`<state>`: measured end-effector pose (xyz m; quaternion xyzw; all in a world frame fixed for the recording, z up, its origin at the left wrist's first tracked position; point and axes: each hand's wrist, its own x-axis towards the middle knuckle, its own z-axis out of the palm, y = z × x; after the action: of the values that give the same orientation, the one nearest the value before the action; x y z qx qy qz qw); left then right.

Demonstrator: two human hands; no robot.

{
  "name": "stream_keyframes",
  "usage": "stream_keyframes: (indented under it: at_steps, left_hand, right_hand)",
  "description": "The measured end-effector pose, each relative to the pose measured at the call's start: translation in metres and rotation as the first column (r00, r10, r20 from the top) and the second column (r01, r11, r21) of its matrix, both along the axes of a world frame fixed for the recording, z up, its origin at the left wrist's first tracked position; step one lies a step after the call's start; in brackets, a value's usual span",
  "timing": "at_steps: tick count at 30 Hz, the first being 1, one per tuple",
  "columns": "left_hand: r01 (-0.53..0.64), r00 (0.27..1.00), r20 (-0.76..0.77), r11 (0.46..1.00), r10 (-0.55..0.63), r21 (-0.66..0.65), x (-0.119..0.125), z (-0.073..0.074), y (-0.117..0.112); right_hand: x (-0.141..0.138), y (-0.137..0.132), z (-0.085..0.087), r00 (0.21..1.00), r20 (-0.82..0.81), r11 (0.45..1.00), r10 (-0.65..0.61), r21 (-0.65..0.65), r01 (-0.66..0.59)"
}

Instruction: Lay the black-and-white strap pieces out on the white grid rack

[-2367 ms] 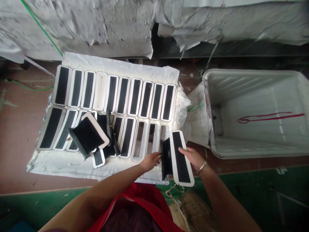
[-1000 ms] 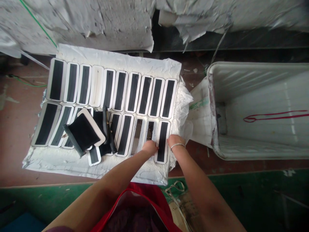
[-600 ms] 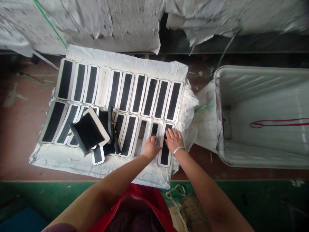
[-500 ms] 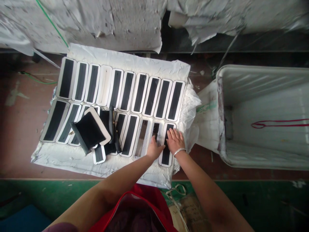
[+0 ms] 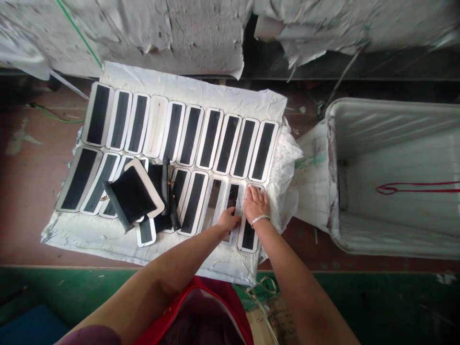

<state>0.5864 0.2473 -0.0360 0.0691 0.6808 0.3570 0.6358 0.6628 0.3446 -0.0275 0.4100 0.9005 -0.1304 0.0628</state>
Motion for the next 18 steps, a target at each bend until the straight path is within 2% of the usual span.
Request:
stream_keyframes:
  at_steps: [2,5,8,10,12,13,14,15,16,17,18]
  left_hand:
    - [0.027,1.0,-0.003,1.0,-0.027,0.004,-0.002,0.002,0.002]
    - [0.095,0.995,-0.042,0.995,-0.094,0.024,-0.008,0.009,0.002]
    - [0.178,0.981,-0.095,0.982,-0.172,0.056,-0.021,0.025,-0.005]
    - [0.227,0.969,-0.12,0.969,-0.215,0.094,-0.038,0.04,-0.017]
    - [0.231,0.945,-0.27,0.962,-0.186,0.144,-0.067,0.058,-0.035]
    - [0.211,0.895,-0.429,0.963,-0.121,0.17,-0.087,0.067,-0.047]
    - [0.187,0.785,-0.618,0.967,-0.04,0.175,-0.111,0.074,-0.061]
    - [0.167,0.608,-0.794,0.973,0.028,0.162,-0.137,0.079,-0.076]
    - [0.124,0.413,-0.908,0.983,0.071,0.134,-0.164,0.082,-0.092]
    - [0.037,0.242,-0.968,0.997,0.062,0.073,-0.193,0.082,-0.109]
    - [-0.037,0.137,-0.991,0.999,0.014,0.009,-0.22,0.08,-0.125]
  right_hand:
    - [0.014,-0.027,0.004,1.0,-0.022,1.0,0.002,-0.008,-0.002]
    - [0.052,-0.091,0.012,0.996,-0.073,0.998,0.053,-0.03,-0.056]
    - [0.094,-0.151,0.022,0.983,-0.158,0.994,0.089,-0.044,-0.097]
    - [0.111,-0.174,0.03,0.974,-0.21,0.992,0.088,-0.072,-0.105]
    - [0.11,-0.182,0.04,0.958,-0.277,0.989,0.078,-0.1,-0.11]
    - [0.102,-0.18,0.044,0.945,-0.32,0.986,0.065,-0.126,-0.11]
    - [0.09,-0.176,0.049,0.931,-0.364,0.981,0.043,-0.163,-0.11]
    - [0.074,-0.171,0.053,0.914,-0.407,0.973,0.014,-0.207,-0.107]
    - [0.055,-0.164,0.057,0.898,-0.44,0.962,-0.023,-0.255,-0.1]
    - [0.034,-0.157,0.06,0.883,-0.465,0.948,-0.058,-0.304,-0.098]
    - [0.012,-0.15,0.063,0.868,-0.489,0.935,-0.088,-0.341,-0.097]
